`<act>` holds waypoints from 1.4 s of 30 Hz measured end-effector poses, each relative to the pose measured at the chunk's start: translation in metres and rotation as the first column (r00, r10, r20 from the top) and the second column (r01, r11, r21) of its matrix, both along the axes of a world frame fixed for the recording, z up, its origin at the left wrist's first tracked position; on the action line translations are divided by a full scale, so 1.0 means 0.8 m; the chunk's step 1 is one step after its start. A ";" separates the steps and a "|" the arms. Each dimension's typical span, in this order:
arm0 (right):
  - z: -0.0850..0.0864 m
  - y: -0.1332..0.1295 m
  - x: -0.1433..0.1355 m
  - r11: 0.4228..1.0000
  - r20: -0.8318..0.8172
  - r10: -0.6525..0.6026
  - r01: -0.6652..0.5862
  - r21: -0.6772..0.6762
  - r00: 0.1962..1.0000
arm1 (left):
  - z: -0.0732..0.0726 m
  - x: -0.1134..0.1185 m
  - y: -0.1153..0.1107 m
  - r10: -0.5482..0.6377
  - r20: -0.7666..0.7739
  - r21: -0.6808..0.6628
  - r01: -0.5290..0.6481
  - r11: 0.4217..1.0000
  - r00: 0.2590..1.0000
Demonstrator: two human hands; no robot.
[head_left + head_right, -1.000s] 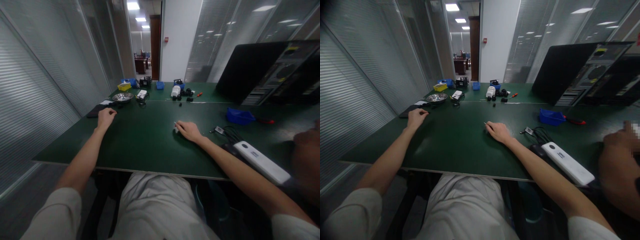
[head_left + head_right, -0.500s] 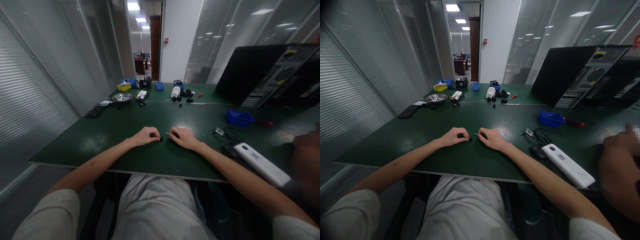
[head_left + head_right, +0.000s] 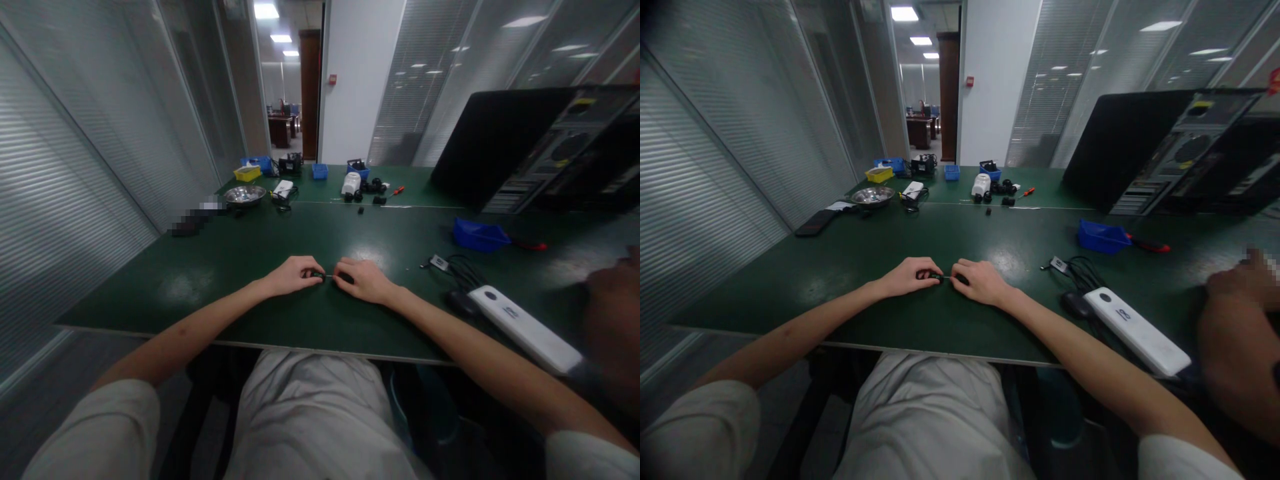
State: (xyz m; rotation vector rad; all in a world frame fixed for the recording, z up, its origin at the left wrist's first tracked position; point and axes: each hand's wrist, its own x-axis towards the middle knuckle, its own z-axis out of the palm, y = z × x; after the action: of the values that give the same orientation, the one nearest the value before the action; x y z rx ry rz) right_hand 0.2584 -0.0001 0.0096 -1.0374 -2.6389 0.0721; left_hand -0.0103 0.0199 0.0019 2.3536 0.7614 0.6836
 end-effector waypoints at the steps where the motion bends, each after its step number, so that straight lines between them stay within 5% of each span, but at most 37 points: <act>1: 0.000 0.000 0.000 1.000 0.000 0.002 -0.002 0.000 1.000 | 0.000 0.000 0.000 -0.008 -0.002 0.011 0.008 1.000 1.000; 30: -0.008 -0.010 -0.017 0.999 0.032 -0.014 0.012 0.049 0.999 | -0.007 0.006 -0.001 -0.038 0.050 0.122 0.032 0.992 0.998; 38: -0.005 -0.009 -0.015 0.999 0.065 0.019 -0.022 0.049 0.998 | -0.002 -0.002 0.007 0.021 0.092 -0.055 -0.016 0.998 0.996; 42: -0.005 -0.008 -0.014 0.998 0.069 0.018 -0.022 0.058 0.997 | -0.007 -0.005 0.017 0.109 0.108 0.026 -0.112 0.993 0.988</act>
State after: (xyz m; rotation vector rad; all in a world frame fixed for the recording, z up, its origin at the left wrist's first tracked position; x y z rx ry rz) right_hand 0.2471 -0.0067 0.0053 -1.0118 -2.6956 -0.0374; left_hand -0.0140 0.0332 -0.0038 2.2963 0.8441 0.8668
